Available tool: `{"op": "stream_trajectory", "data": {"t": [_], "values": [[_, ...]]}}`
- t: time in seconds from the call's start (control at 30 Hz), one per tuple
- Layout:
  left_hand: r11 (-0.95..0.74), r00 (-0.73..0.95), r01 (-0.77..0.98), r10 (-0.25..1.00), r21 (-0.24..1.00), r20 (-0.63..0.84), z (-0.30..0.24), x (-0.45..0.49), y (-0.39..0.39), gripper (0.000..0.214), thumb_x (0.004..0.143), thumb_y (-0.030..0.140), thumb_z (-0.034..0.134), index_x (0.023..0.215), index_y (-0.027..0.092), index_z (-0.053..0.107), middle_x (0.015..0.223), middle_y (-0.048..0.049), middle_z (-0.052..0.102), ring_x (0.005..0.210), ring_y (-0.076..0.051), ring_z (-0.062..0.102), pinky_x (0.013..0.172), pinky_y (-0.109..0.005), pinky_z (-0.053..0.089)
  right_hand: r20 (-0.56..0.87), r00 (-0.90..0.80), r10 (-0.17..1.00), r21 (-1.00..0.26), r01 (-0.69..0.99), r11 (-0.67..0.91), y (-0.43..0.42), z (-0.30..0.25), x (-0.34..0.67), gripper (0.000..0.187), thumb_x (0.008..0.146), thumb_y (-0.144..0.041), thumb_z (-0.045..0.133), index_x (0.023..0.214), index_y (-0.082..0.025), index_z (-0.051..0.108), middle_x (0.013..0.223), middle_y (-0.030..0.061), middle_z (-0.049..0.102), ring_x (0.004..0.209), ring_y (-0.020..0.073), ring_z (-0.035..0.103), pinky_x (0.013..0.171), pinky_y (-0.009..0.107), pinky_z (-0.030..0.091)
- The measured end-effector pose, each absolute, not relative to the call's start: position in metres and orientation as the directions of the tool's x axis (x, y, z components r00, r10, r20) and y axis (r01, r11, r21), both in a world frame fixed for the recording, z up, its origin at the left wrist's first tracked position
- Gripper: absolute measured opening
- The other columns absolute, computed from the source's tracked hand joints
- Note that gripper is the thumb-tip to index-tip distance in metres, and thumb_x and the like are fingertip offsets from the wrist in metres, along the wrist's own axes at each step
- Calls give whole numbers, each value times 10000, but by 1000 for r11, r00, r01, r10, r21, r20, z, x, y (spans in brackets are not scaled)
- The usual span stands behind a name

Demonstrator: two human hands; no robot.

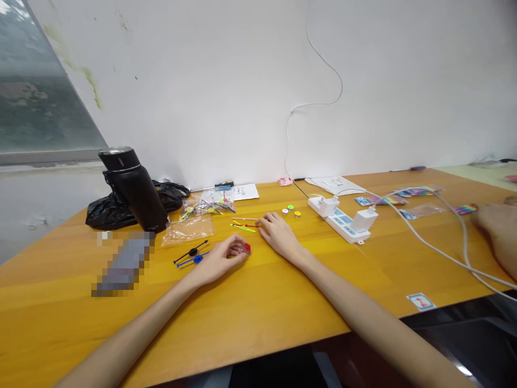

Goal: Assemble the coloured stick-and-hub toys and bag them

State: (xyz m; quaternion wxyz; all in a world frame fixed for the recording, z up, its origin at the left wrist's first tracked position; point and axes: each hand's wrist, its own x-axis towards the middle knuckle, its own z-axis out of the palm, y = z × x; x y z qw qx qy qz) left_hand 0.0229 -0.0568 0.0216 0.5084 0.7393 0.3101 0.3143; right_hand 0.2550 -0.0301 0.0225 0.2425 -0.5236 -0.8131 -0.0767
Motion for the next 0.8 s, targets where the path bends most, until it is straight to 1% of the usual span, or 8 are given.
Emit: {"op": "stream_trajectory", "data": {"t": [0.1, 0.23, 0.3, 0.4, 0.43, 0.53, 0.67, 0.8], "values": [[-288, 603, 139, 783, 947, 149, 19, 23, -55, 264, 900, 400, 669, 1051, 195, 598, 1073, -92, 682, 1010, -202, 631, 924, -337, 490, 451, -337, 826, -118, 895, 430, -28, 22, 257, 153, 1007, -226, 545, 1029, -187, 691, 1073, 112, 658, 1049, 261, 574, 903, 374, 456], [-251, 579, 136, 805, 958, 129, 16, 22, -53, 289, 899, 409, 669, 1076, 199, 577, 1120, -108, 689, 1073, -218, 643, 968, -369, 488, 445, -282, 850, -106, 926, 363, -29, 22, 259, 146, 1003, -236, 551, 975, -172, 680, 1020, 121, 665, 979, 263, 589, 856, 369, 455], [-240, 578, 139, 807, 961, 118, 16, 22, -53, 290, 906, 412, 662, 1082, 201, 569, 1134, -110, 691, 1088, -220, 647, 984, -381, 486, 454, -264, 851, -123, 927, 354, -30, 22, 259, 151, 1006, -243, 545, 1029, -170, 676, 1044, 125, 662, 996, 265, 589, 869, 369, 459], [-238, 578, 154, 809, 959, 108, 17, 22, -54, 296, 912, 426, 651, 1090, 205, 569, 1138, -107, 689, 1095, -221, 646, 994, -387, 484, 476, -299, 827, -131, 906, 403, -31, 21, 259, 221, 1015, -231, 524, 1189, -186, 652, 1134, 122, 644, 1087, 266, 566, 942, 379, 454], [-240, 579, 157, 808, 958, 108, 17, 22, -54, 298, 912, 430, 649, 1092, 206, 569, 1136, -106, 687, 1097, -222, 646, 995, -388, 483, 479, -317, 819, -127, 898, 422, -31, 21, 258, 237, 1019, -223, 510, 1209, -192, 648, 1149, 120, 638, 1106, 264, 558, 963, 382, 450], [-246, 583, 156, 805, 957, 112, 18, 22, -54, 303, 913, 436, 646, 1096, 207, 571, 1130, -105, 684, 1102, -226, 645, 994, -389, 482, 474, -331, 816, -130, 890, 437, -31, 22, 257, 201, 1023, -216, 496, 1113, -184, 672, 1113, 114, 643, 1094, 258, 559, 972, 383, 450], [-241, 585, 146, 803, 960, 112, 16, 22, -53, 304, 909, 436, 653, 1095, 209, 571, 1135, -107, 691, 1101, -225, 648, 978, -373, 486, 468, -292, 834, -154, 902, 402, -32, 23, 257, 111, 983, -249, 585, 1009, -172, 661, 1069, 113, 659, 1048, 266, 579, 920, 381, 471], [-233, 579, 130, 807, 964, 117, 14, 22, -51, 303, 904, 424, 666, 1088, 205, 564, 1133, -105, 698, 1101, -222, 650, 968, -366, 486, 437, -279, 855, -184, 903, 389, -32, 23, 258, 80, 969, -203, 593, 930, -162, 651, 1044, 123, 673, 1017, 262, 601, 882, 372, 478]]}}
